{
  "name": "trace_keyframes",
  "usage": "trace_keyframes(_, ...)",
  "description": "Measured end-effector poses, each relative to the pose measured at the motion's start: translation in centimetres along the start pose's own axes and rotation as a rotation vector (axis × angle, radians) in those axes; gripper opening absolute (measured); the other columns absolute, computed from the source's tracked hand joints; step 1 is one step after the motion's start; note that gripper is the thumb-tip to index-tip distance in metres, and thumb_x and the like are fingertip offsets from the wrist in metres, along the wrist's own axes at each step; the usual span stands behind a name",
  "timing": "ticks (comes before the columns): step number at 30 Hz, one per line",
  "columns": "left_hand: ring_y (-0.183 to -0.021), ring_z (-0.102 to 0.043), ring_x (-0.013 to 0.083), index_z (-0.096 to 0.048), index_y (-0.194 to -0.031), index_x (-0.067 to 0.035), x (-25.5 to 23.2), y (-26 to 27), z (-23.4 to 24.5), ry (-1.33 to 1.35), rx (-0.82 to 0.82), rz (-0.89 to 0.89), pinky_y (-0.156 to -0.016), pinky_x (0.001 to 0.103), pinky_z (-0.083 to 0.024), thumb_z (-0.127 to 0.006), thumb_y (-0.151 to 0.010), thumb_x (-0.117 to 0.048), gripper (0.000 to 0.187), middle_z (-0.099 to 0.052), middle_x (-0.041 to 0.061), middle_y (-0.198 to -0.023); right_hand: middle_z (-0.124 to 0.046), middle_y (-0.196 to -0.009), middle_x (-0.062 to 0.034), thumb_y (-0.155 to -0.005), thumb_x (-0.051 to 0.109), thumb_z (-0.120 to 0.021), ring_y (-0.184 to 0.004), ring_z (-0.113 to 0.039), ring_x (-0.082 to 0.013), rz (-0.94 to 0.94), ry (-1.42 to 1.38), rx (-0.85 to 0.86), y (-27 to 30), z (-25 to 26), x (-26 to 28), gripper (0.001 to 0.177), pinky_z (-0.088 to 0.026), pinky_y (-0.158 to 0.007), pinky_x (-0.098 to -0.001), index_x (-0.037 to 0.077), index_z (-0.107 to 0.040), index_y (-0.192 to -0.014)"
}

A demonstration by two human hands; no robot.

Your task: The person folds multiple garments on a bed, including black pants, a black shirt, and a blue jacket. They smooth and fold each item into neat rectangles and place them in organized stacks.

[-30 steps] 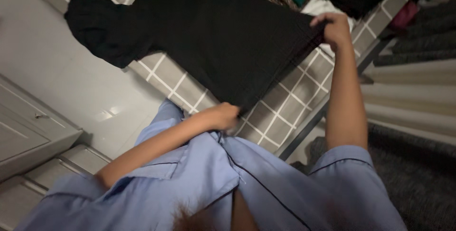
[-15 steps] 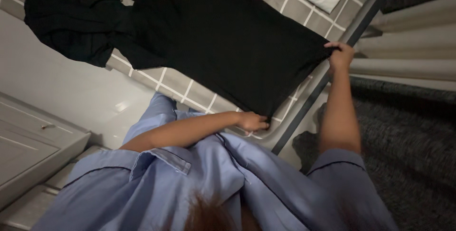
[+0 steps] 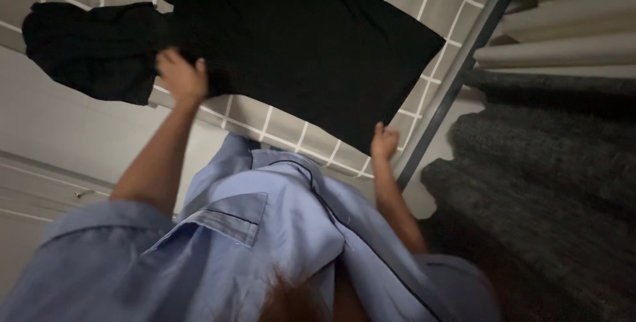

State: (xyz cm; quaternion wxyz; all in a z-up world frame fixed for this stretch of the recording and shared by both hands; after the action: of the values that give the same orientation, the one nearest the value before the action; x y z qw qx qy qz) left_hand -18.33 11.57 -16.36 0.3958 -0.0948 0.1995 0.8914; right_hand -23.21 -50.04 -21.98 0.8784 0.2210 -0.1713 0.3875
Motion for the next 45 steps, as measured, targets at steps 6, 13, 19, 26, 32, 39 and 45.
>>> trace_keyframes(6, -0.138, -0.044, 0.032, -0.068, -0.114, -0.008, 3.9, -2.3, 1.1, -0.144, 0.258, -0.138, -0.112, 0.07, -0.021, -0.071, -0.099, -0.041, 0.037, -0.059, 0.016, -0.137, -0.066, -0.09, -0.0127, -0.083, 0.023, -0.088, -0.085, -0.063, -0.0285, 0.193, 0.092, -0.105, 5.9, 1.1, 0.5, 0.034, -0.053, -0.083, -0.0408, 0.004, -0.066, -0.101)
trace_keyframes(13, -0.076, -0.069, 0.032, -0.058, -0.102, 0.0, 9.9, -3.5, -0.5, 0.388, 0.259, -0.149, -0.074, 0.047, -0.054, -0.066, -0.105, -0.034, 0.034, -0.067, 0.023, -0.085, -0.07, -0.091, -0.0133, -0.083, 0.014, -0.082, -0.081, -0.068, -0.0274, -0.062, 0.032, 0.004, 5.3, 1.5, 0.9, 0.027, -0.055, -0.08, -0.041, 0.002, -0.063, -0.098)
trace_keyframes(19, -0.072, -0.067, 0.0265, -0.055, -0.103, -0.001, 13.1, -3.3, -2.2, 0.364, 0.293, -0.121, -0.065, 0.041, -0.054, -0.068, -0.104, -0.035, 0.037, -0.068, 0.018, -0.082, -0.068, -0.099, -0.0205, -0.094, 0.019, -0.076, -0.087, -0.068, -0.0357, -0.045, 0.243, -0.058, 6.7, 3.1, 1.4, 0.024, -0.055, -0.079, -0.0457, -0.002, -0.065, -0.1)
trace_keyframes(26, -0.075, -0.067, 0.0153, -0.067, -0.107, 0.0, 12.4, -3.6, -3.9, 0.532, 0.565, 0.085, -0.063, 0.032, -0.055, -0.085, -0.084, -0.043, 0.051, -0.072, 0.007, -0.088, -0.067, -0.094, -0.0201, -0.086, 0.027, -0.091, -0.085, -0.062, -0.0324, -0.01, 0.05, -0.081, 7.7, 1.2, 2.9, 0.042, -0.052, -0.08, -0.0402, -0.001, -0.065, -0.102)
trace_keyframes(32, -0.069, -0.061, 0.0164, -0.07, -0.107, 0.0, 13.1, -2.1, -4.2, 0.507, 0.679, 0.084, -0.058, 0.031, -0.047, -0.076, -0.091, -0.034, 0.038, -0.069, 0.009, -0.082, -0.069, -0.098, -0.0144, -0.091, 0.022, -0.083, -0.088, -0.065, -0.0277, -0.12, 0.029, -0.183, 8.8, 1.0, -0.3, 0.031, -0.051, -0.08, -0.0381, 0.0, -0.065, -0.103)
trace_keyframes(39, -0.072, -0.063, 0.0123, -0.04, -0.125, 0.001, 11.7, -0.8, -1.3, 0.919, 0.801, 0.155, -0.059, 0.028, -0.051, -0.067, -0.103, -0.023, 0.043, -0.067, 0.007, -0.088, -0.071, -0.091, -0.0232, -0.104, 0.014, -0.075, -0.079, -0.066, -0.0311, -0.117, 0.119, -0.089, 9.2, 0.7, -4.5, 0.027, -0.052, -0.076, -0.0436, -0.008, -0.064, -0.095)
trace_keyframes(45, -0.068, -0.051, 0.0122, -0.016, -0.164, -0.02, 2.5, -4.2, 9.0, 0.736, 0.787, -0.108, -0.06, 0.027, -0.044, -0.075, -0.091, -0.017, 0.094, -0.053, 0.006, -0.079, -0.064, -0.099, -0.0073, -0.093, 0.004, -0.071, -0.076, -0.058, -0.0171, -0.36, -0.756, 0.031, 8.4, 3.3, -2.2, 0.038, -0.048, -0.059, -0.0312, 0.006, -0.051, -0.125)
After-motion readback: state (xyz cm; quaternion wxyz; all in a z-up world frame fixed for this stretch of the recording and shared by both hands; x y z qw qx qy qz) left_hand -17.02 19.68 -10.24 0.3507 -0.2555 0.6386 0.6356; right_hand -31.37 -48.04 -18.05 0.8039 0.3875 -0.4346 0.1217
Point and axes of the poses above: each hand's wrist, its own y-axis away from the middle knuckle, its own z-axis out of the back of the hand, x = y × z, the point moved 5 cm from there along -y, towards the middle knuckle
